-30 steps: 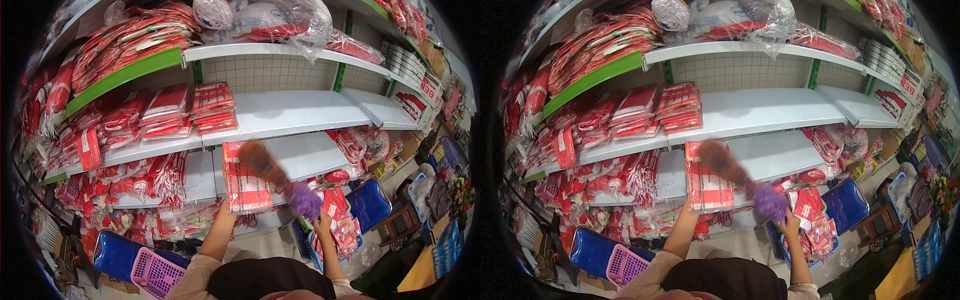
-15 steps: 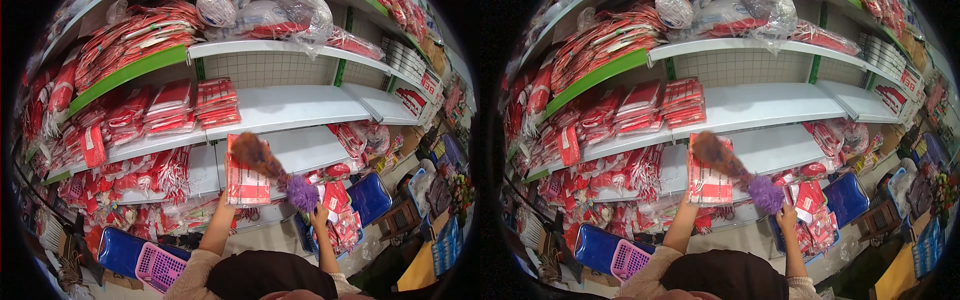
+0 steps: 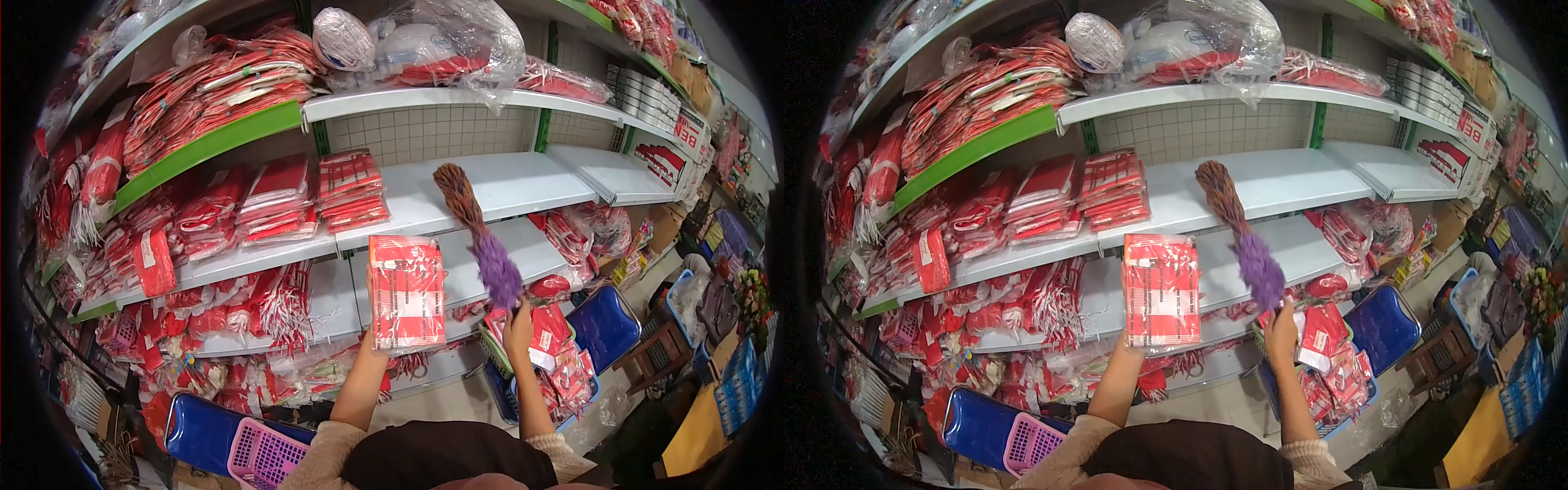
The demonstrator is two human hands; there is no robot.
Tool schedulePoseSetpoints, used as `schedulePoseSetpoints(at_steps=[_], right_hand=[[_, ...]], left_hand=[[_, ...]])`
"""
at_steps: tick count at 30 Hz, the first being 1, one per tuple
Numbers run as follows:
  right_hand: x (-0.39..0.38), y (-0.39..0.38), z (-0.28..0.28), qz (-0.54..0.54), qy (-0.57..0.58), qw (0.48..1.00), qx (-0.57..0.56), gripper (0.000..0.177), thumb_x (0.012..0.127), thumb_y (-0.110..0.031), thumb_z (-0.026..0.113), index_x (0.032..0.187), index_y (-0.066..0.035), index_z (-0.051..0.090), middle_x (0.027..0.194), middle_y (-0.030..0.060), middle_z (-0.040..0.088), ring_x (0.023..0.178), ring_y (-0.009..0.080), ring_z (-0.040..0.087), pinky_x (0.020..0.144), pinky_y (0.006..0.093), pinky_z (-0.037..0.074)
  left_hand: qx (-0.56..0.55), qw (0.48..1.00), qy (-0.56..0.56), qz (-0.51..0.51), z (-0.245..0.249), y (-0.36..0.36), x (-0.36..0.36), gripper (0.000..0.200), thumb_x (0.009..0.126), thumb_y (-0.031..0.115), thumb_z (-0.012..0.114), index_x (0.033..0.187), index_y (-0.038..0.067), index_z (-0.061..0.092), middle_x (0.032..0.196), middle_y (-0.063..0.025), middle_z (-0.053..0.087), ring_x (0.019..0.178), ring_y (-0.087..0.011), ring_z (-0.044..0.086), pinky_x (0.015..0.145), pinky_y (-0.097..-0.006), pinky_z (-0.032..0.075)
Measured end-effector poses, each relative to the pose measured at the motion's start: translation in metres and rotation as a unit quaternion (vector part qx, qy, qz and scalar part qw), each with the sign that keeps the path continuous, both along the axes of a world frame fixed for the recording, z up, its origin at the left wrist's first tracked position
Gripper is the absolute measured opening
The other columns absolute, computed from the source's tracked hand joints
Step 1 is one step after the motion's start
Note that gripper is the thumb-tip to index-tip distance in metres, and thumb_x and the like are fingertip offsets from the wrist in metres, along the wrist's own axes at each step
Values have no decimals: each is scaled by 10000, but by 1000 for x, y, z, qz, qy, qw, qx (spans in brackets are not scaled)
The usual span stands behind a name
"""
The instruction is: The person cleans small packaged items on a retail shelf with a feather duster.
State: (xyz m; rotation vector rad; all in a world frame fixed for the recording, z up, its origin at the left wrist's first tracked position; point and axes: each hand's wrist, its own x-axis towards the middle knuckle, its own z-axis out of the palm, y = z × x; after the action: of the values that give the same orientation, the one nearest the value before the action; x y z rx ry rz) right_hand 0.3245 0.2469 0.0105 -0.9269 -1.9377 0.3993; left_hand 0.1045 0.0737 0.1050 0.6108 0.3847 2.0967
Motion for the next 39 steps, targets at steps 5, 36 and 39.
schedulePoseSetpoints(at_steps=[5, 36, 39], right_hand=[[-59, 48, 97, -34, -186, 978, 89, 385, 702, 17, 508, 1081, -34, 465, 961, 190, 540, 784, 369, 585, 654, 452, 474], [-217, -22, 194, 467, 355, 767, -259, 320, 881, -82, 536, 1167, 57, 502, 990, 66, 612, 819, 74, 572, 700, 195, 448], [-256, -12, 232, 476, 332, 773, -257, 286, 871, -83, 536, 1116, 63, 517, 967, 78, 607, 812, 84, 559, 697, 214, 442]], left_hand=[[4, 1000, 7, 3, 6, 5, 1, 681, 885, 568, 316, 1321, 46, 352, 1250, -152, 482, 1115, -230, 504, 923, -362, 431], [-16, 966, 238, 102, 99, -30, -94, 714, 848, 7, 507, 1427, 72, 94, 1396, -128, 298, 1188, -196, 437, 1002, -292, 338], [-16, 943, 306, 132, 130, -31, -129, 723, 798, -90, 498, 1412, 51, 144, 1390, -149, 307, 1220, -221, 406, 1000, -287, 342]])
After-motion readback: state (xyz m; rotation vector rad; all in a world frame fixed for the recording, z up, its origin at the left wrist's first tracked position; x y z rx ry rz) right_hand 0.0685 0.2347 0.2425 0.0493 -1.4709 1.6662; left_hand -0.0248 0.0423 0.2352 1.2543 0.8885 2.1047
